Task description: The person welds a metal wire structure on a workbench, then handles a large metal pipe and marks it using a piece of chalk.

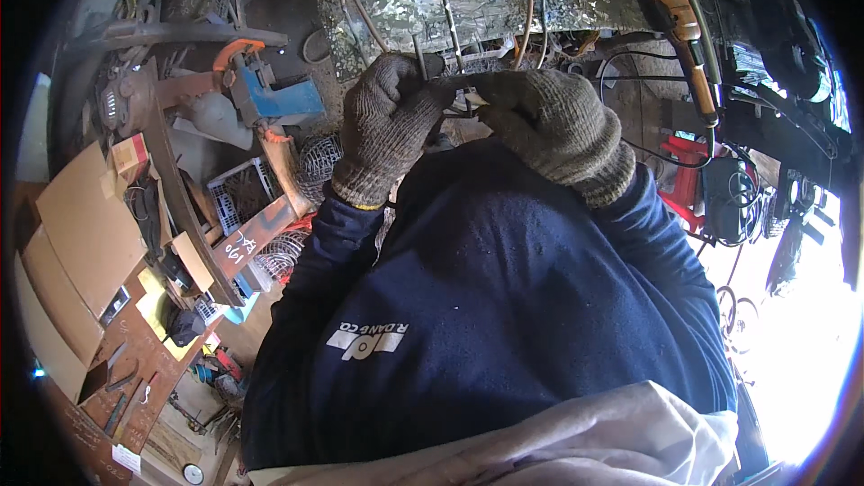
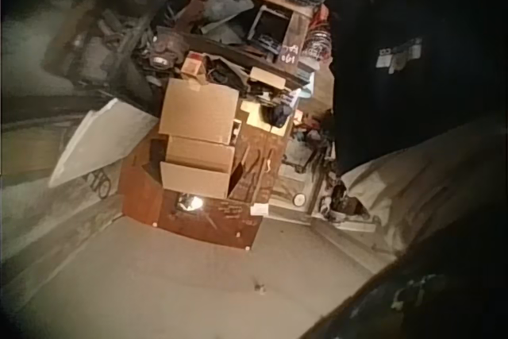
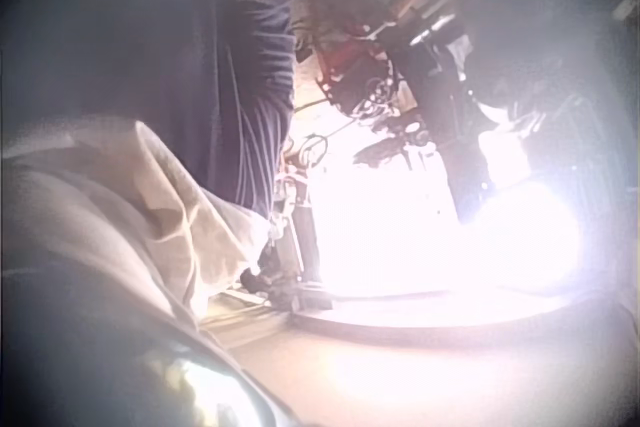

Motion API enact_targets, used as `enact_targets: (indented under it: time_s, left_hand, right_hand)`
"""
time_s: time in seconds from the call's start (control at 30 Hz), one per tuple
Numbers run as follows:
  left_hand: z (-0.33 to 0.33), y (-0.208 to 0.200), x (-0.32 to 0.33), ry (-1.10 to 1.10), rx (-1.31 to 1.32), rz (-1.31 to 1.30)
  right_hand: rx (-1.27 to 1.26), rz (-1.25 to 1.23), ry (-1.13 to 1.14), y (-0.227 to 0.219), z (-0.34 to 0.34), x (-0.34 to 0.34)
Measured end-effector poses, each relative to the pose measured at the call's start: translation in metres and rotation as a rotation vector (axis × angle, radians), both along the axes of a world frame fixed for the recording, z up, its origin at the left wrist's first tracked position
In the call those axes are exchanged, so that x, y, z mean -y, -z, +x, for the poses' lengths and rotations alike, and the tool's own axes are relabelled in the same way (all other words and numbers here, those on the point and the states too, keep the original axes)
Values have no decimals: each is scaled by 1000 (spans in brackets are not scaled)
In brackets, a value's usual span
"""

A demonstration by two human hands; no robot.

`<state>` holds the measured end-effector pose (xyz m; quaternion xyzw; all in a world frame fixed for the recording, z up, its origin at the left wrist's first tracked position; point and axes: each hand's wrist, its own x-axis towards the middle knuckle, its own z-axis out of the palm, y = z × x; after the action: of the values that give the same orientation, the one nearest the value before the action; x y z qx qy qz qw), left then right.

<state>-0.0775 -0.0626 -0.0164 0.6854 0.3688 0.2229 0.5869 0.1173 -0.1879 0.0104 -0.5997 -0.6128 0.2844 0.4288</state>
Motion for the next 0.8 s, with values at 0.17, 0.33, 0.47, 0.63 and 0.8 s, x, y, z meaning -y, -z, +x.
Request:
enact_targets:
  time_s: [0.17,0.33,0.47,0.63,0.8]
  left_hand:
    - [1,-6,0,0,-14,45]
    - [1,-9,1,-5,23,-47]
    - [-1,4,-3,6,-3,121]
    - [1,2,-2,-11,-2,50]
    - [0,-1,-2,9,5,102]
  right_hand:
    - [189,32,-35,2,2,-5]
    - [285,-5,-40,7,3,-4]
    - [321,35,-62,7,3,-4]
    - [371,-55,-49,3,-1,-5]
    - [494,36,0,2,-6,-4]
